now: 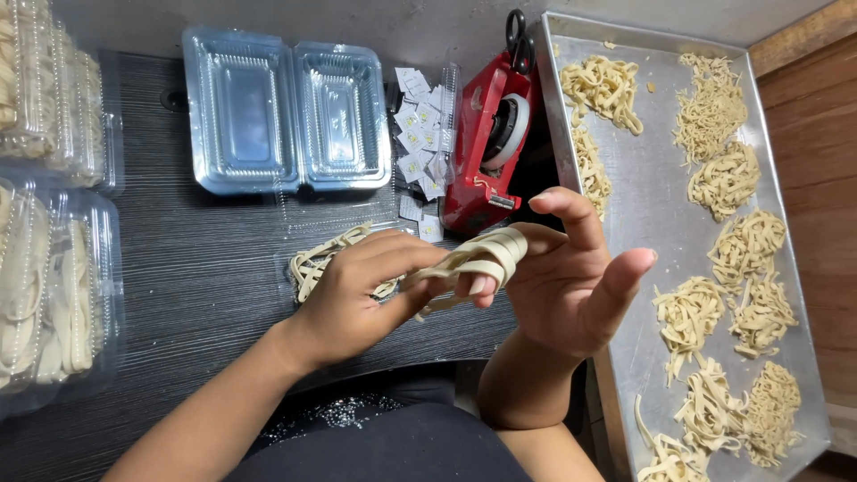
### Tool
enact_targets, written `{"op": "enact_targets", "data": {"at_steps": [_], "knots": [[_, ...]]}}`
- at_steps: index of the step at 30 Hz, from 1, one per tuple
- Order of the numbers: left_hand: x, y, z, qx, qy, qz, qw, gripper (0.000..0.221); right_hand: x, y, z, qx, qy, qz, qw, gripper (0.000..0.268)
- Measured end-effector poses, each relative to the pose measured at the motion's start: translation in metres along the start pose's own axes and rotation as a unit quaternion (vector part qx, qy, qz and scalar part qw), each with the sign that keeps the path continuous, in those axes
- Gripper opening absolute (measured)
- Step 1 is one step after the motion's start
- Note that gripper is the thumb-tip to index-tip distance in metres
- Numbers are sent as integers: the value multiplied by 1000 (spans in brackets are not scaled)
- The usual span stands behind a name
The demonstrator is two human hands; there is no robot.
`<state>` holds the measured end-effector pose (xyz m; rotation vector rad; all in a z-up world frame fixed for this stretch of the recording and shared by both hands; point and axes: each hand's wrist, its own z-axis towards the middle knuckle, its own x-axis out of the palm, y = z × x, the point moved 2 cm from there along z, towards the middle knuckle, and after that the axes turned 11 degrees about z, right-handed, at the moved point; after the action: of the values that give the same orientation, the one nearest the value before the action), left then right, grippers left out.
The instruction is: The person places a small label on a clear plastic container filled with flat noodles, then picks up more noodles from a metal tray and arranges them inside the container. The person continues to fill the container with noodles by hand.
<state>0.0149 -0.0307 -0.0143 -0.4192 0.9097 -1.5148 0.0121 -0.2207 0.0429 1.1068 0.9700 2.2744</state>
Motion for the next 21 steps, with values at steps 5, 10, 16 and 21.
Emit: {"op": "enact_targets", "data": {"at_steps": [5, 10, 16, 21], "knots": [[-4, -2, -8, 7, -34, 12, 999, 26, -4, 4, -2, -1, -25, 19, 999, 73], [-10, -1, -13, -25, -45, 14, 999, 18, -6, 9, 0, -9, -34, 44, 998, 71], [-14, 6, -19, -43, -41, 29, 998, 15, -7, 15, -2, -3, -18, 40, 999, 73], [-17, 49, -46, -110, 37, 240, 964, 20, -11, 20, -5, -18, -29, 13, 999, 73]]}}
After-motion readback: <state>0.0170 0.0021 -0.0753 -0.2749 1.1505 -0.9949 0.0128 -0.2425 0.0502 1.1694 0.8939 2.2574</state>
